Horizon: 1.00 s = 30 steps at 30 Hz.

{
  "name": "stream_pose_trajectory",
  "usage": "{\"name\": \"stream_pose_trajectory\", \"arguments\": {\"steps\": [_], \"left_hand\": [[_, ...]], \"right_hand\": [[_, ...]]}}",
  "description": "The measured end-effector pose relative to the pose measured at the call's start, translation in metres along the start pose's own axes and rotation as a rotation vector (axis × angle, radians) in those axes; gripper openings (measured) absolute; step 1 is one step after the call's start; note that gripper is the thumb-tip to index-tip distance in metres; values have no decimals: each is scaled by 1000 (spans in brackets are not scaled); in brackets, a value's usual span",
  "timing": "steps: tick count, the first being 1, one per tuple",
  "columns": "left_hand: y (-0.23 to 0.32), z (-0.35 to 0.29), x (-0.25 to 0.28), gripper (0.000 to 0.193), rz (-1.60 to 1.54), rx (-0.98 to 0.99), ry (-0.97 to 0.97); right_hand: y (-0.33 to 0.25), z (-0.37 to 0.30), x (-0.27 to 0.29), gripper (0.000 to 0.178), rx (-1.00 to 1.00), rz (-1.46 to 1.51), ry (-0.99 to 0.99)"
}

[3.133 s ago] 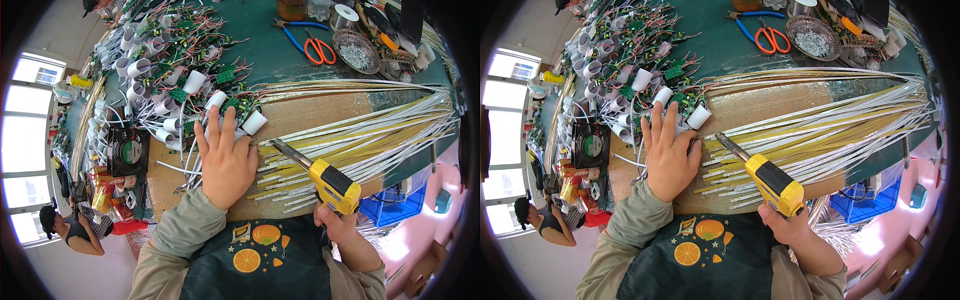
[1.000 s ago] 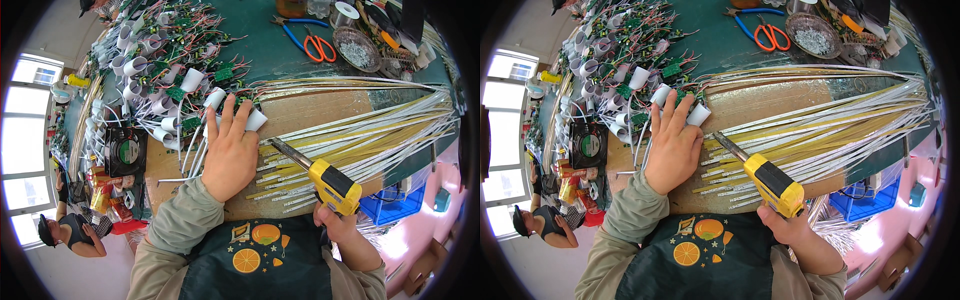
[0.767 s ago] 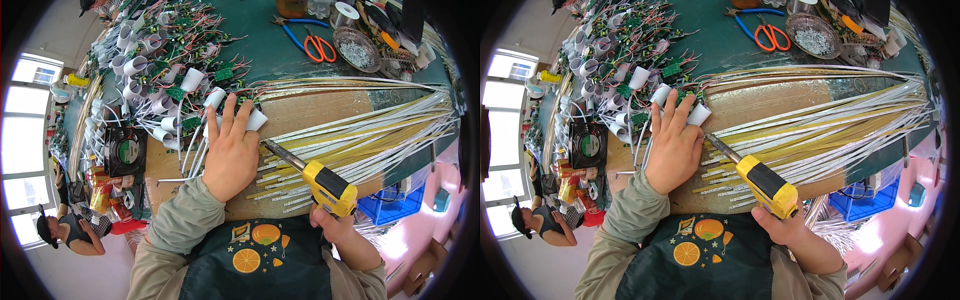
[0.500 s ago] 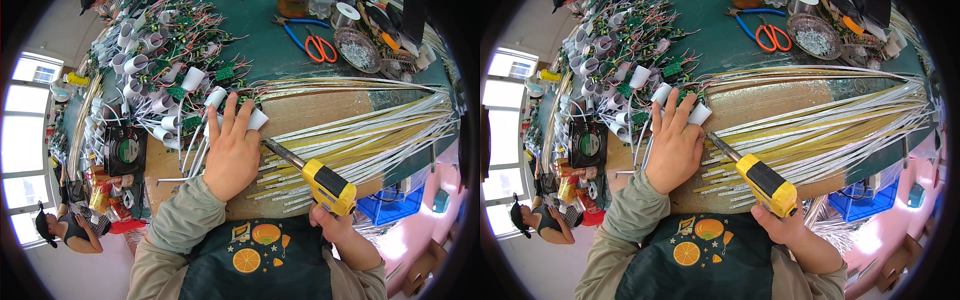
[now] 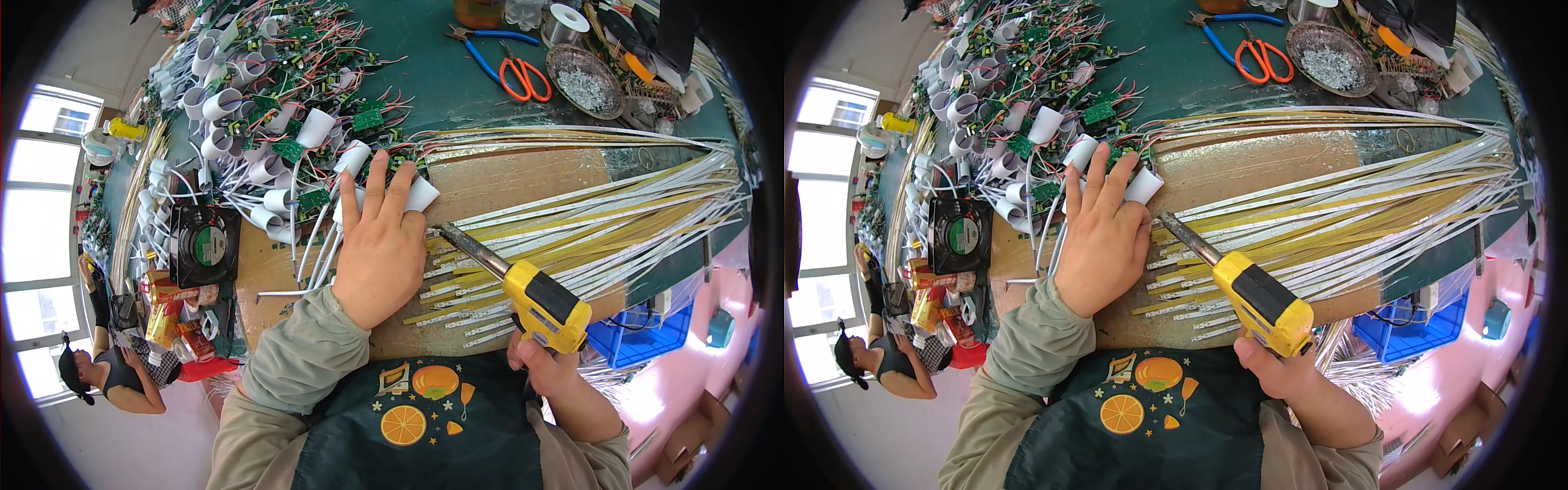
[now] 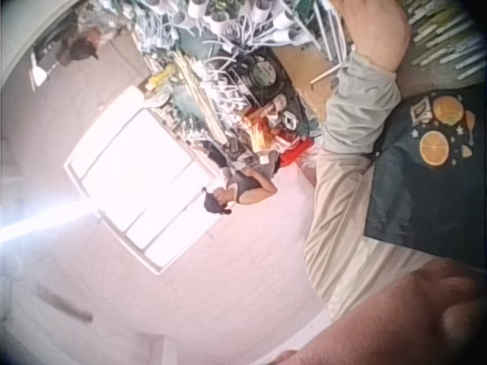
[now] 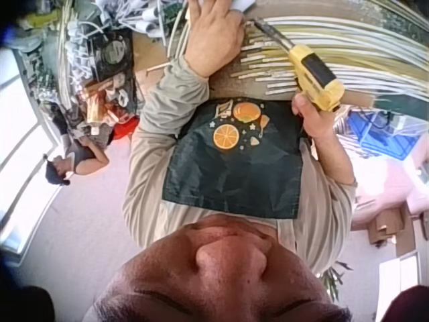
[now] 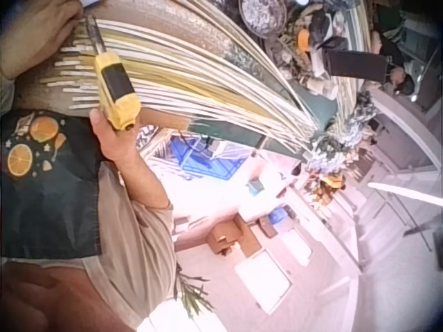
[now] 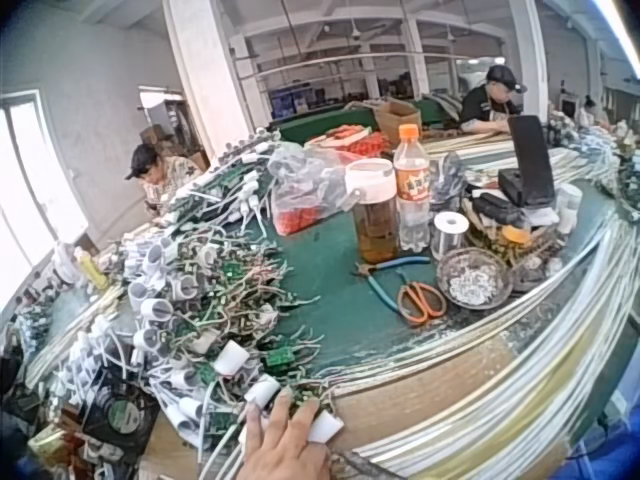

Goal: The person aligns LED strips on the table and solders circuit board wire assemblies to the strips using a soldering iron.

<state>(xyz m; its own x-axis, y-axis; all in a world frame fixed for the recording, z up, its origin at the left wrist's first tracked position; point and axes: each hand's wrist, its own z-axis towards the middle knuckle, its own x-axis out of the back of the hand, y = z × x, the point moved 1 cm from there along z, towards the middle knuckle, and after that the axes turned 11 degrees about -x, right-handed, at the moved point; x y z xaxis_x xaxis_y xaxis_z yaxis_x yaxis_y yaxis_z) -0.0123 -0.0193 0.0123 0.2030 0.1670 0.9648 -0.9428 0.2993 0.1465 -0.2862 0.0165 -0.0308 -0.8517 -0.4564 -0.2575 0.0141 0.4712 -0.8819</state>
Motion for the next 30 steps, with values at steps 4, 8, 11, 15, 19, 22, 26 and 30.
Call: {"name": "stream_pose_trajectory", "arguments": {"steps": [4,8,11,15,19,22,26,30], "left_hand": [[0,0,1,6,21,0,-16],[1,0,1,7,24,0,-22],[1,1,2,7,21,0,-27],[1,0,3,7,23,-3,-35],[2,1,4,7,24,-3,-37],[2,0,3,7,26,-3,-30],[2,0,3,7,27,0,-27],[3,1,3,7,28,-3,-32]], "right_hand": [[-6,-1,-3,60,-32,101,40],[-3,-2,3,62,5,92,79],[-7,0,7,64,59,84,129],[-14,1,12,68,24,112,136],[-13,2,12,69,19,137,136],[-11,2,13,69,8,151,131],[-10,3,14,68,26,158,119],[-8,4,13,68,49,175,123]]}}
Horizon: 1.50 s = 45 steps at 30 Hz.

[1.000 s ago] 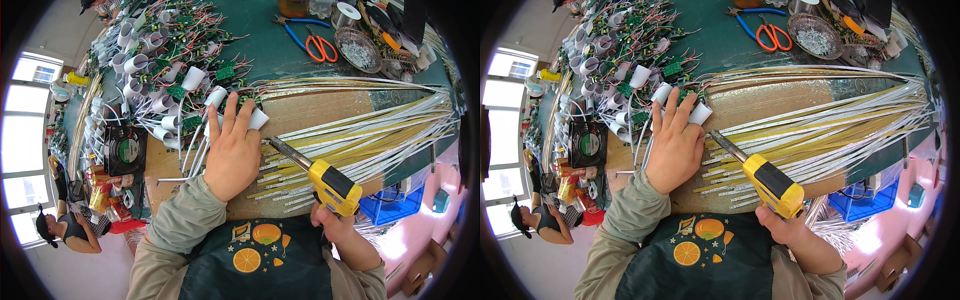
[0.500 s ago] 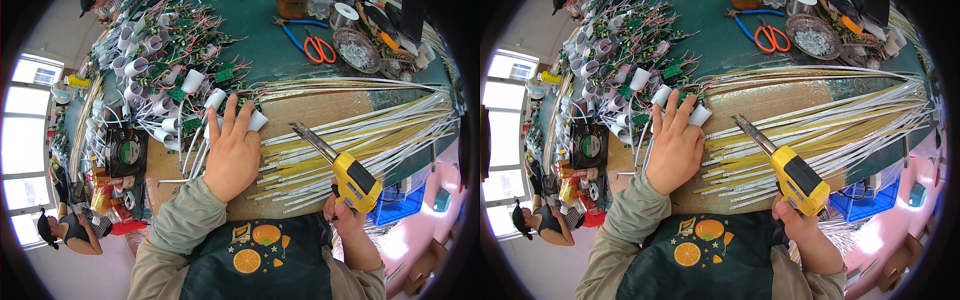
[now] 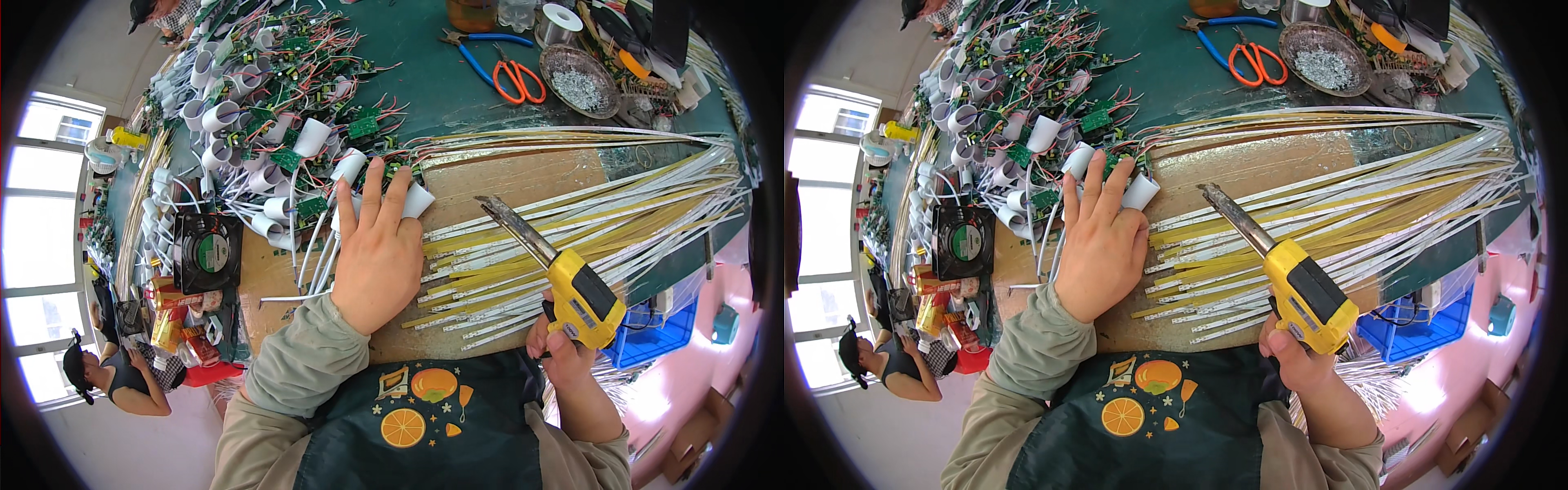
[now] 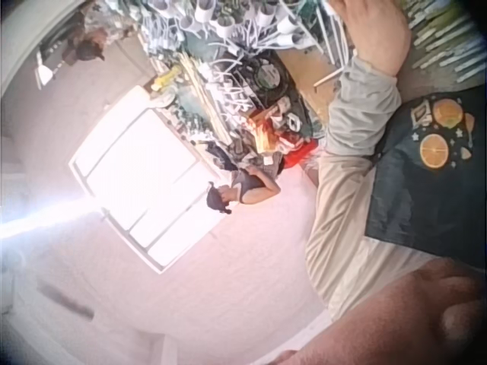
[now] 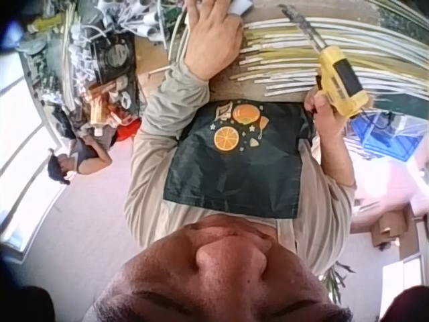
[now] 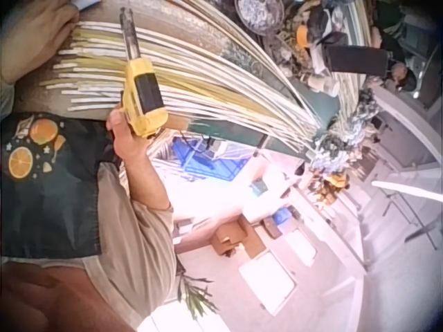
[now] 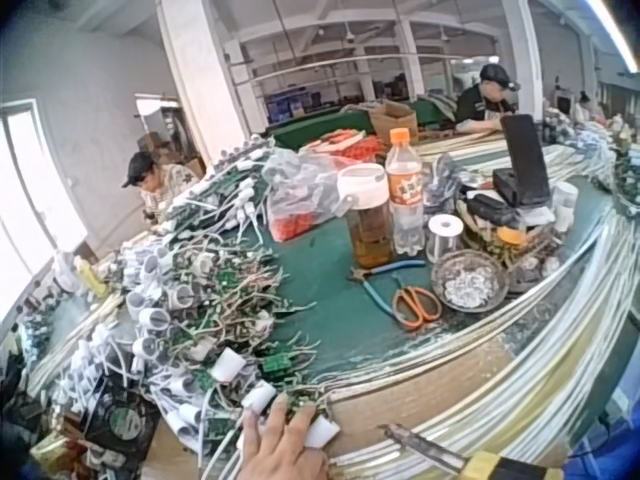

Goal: The person aligns LED strips on the table and solders circuit board wire assemblies to the strips using a soldering iron.

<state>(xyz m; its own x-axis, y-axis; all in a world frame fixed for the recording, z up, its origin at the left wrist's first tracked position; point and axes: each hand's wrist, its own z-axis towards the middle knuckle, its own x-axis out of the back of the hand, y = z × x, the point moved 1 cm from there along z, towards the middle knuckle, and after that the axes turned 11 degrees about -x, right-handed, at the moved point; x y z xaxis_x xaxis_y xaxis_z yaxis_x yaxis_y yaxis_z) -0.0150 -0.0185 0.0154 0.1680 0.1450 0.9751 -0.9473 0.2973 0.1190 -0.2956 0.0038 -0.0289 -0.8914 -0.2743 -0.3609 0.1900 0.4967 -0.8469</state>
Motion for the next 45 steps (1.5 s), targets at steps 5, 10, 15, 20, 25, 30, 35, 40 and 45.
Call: {"name": "stream_pose_trajectory", "arguments": {"steps": [5,10,15,20,25,30,35,40,45], "left_hand": [[2,0,0,13,1,-16,47],[2,0,0,13,15,-16,47],[3,0,-1,13,23,-13,53],[3,-1,0,7,11,3,27],[1,-6,6,10,-43,2,40],[3,-23,30,27,-49,-12,-12],[8,-46,41,33,63,75,-114],[5,-60,30,33,149,95,-68],[3,-65,29,30,177,137,-12]], "right_hand": [[7,1,0,69,83,58,33],[10,1,2,70,87,89,16],[4,1,3,71,45,100,-62],[5,0,3,70,64,78,-37],[7,1,6,68,83,85,-76],[8,0,8,67,97,97,-81],[8,2,6,67,89,93,-91],[6,2,7,68,93,116,-75],[5,3,6,67,105,142,-73]]}}
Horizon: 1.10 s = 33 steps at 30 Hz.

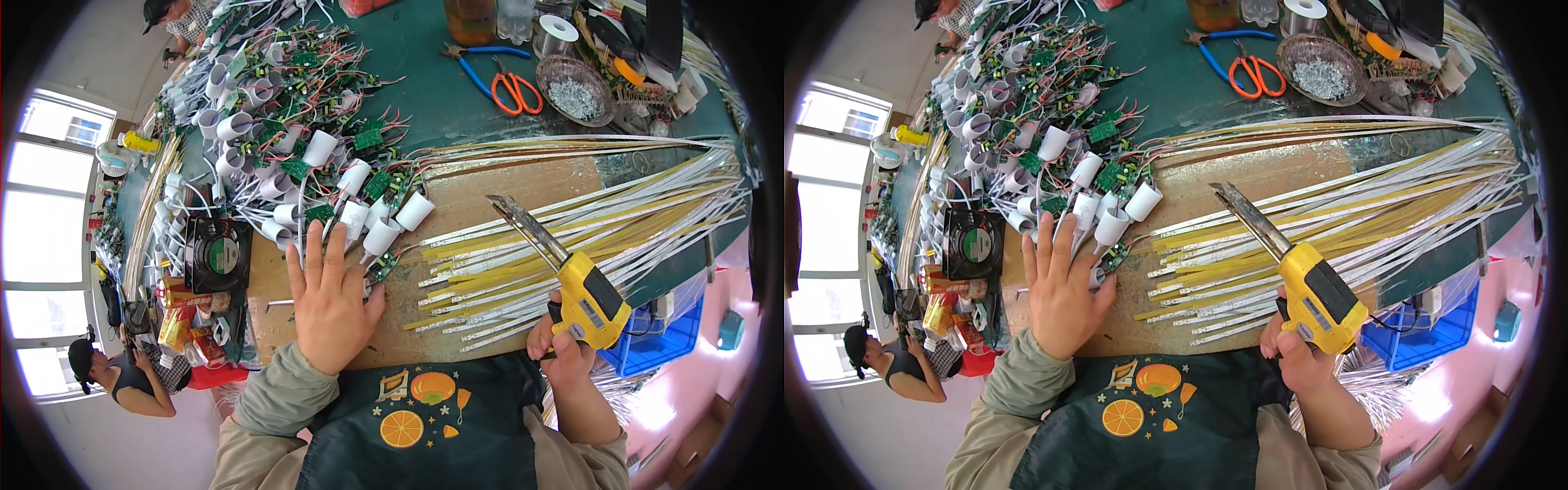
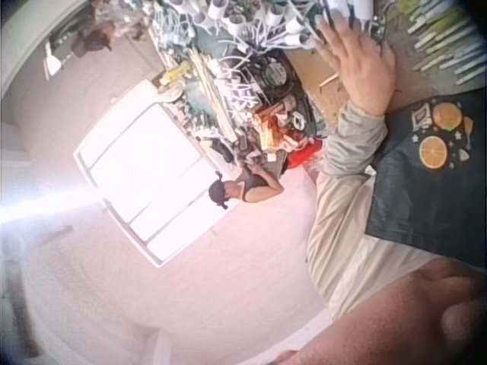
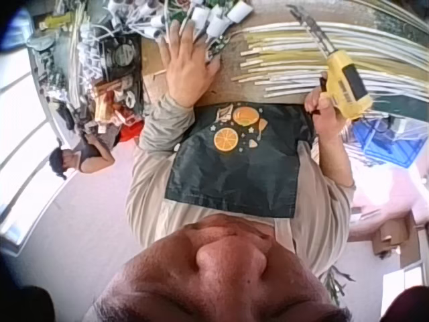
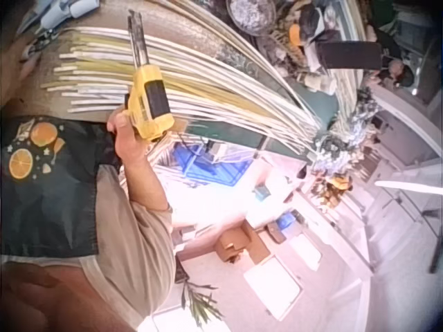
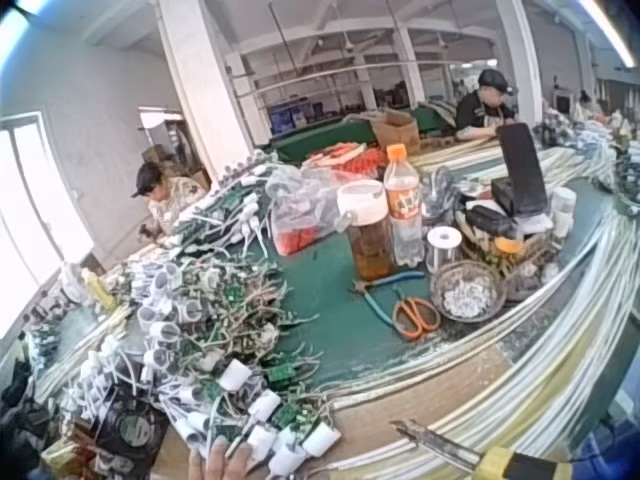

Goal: The person aligns LED strips on the table and solders circuit board wire assemblies to the strips using a soldering iron.

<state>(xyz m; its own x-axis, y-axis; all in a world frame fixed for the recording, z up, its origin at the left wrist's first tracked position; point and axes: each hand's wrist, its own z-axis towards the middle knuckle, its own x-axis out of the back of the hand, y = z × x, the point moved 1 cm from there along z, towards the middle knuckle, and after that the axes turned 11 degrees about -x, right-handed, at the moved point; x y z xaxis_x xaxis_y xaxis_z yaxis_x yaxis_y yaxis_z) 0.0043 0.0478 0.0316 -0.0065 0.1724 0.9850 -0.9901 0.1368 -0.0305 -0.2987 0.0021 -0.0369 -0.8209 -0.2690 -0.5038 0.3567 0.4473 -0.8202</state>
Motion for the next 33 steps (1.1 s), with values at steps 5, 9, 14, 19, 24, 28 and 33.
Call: {"name": "stream_pose_trajectory", "arguments": {"steps": [5,9,14,19,24,28,33], "left_hand": [[-1,1,-2,20,-19,6,14],[-2,1,-1,11,-30,-30,76],[-5,13,22,9,-67,-100,260],[-7,71,33,10,-97,-162,388],[-22,111,7,11,-141,-139,200],[-17,116,3,22,-20,-168,90],[-17,138,2,31,-65,-298,199]], "right_hand": [[-3,-1,0,65,-46,72,13],[-5,-1,1,64,-53,116,17],[-7,2,5,64,104,88,40],[-4,7,11,64,152,124,67],[-3,9,10,65,145,145,50],[0,10,9,64,165,150,22],[1,11,8,63,170,144,5]]}}
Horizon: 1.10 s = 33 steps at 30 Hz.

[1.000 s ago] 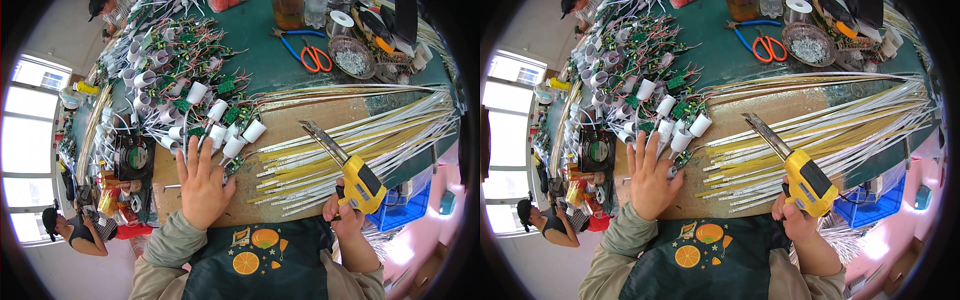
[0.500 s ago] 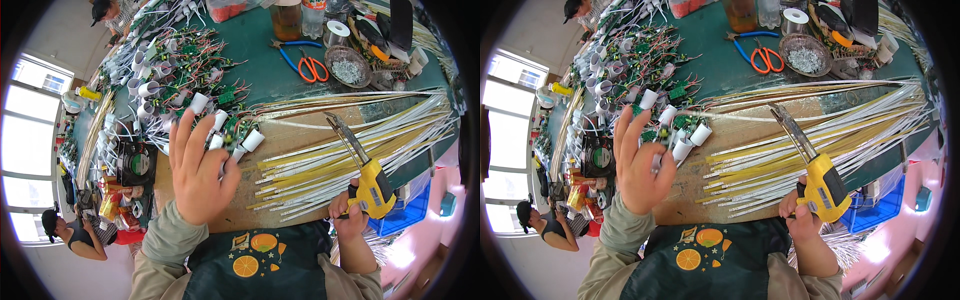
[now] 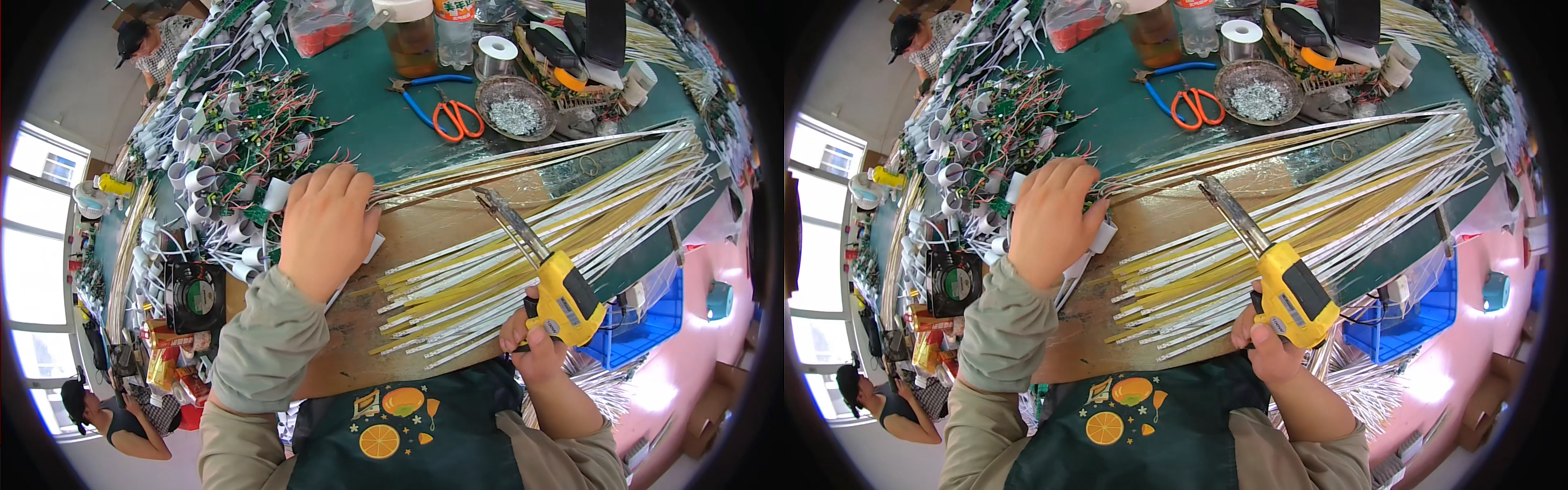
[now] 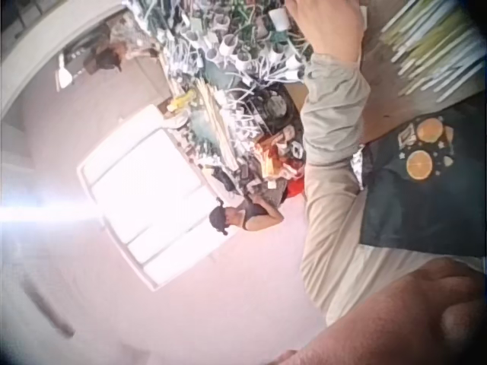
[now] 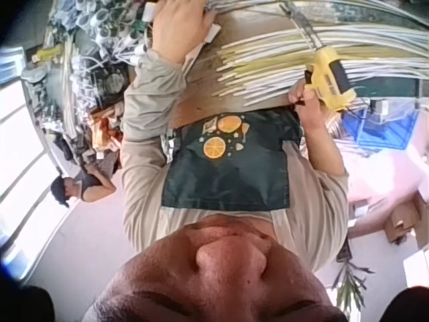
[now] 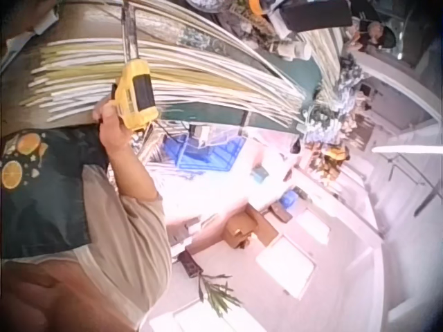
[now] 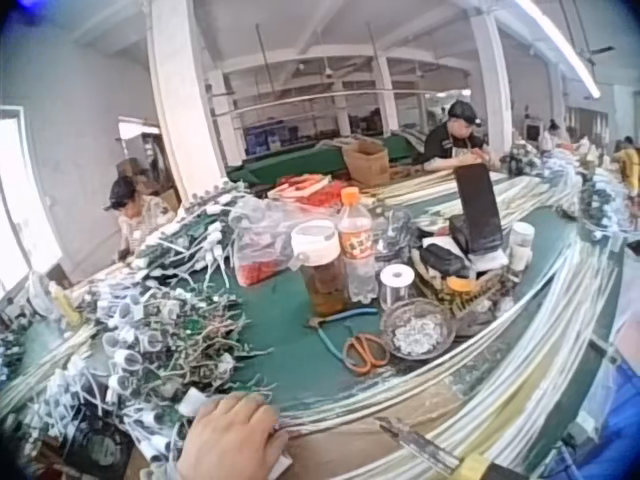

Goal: The person aligns LED strips on the table and solders circuit board wire assemblies to the strips using a soldering iron.

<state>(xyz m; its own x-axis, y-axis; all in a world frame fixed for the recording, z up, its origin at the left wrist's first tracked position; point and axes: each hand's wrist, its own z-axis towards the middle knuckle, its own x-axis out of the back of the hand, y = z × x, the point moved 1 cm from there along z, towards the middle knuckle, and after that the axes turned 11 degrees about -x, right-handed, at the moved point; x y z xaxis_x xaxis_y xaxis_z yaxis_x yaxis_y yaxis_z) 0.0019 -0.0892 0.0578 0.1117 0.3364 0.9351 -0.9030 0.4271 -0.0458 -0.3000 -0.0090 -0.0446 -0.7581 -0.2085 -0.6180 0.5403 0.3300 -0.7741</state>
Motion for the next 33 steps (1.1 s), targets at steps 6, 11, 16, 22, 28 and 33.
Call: {"name": "stream_pose_trajectory", "arguments": {"steps": [6,11,16,22,28,33], "left_hand": [[-1,11,-37,18,18,-67,-173],[-8,20,-43,9,208,32,-160],[6,14,-30,16,133,4,-77],[63,-45,-12,45,-353,-92,-16],[89,-78,-30,81,-512,-22,-223],[91,-85,-35,81,-664,105,-110]], "right_hand": [[-1,-1,-1,65,2,-2,18],[-1,0,-1,64,5,-5,32],[-2,1,-1,65,11,-63,62],[-1,2,-2,65,7,-66,52],[-2,1,-2,64,28,-82,34],[-1,1,-3,64,29,-94,28]]}}
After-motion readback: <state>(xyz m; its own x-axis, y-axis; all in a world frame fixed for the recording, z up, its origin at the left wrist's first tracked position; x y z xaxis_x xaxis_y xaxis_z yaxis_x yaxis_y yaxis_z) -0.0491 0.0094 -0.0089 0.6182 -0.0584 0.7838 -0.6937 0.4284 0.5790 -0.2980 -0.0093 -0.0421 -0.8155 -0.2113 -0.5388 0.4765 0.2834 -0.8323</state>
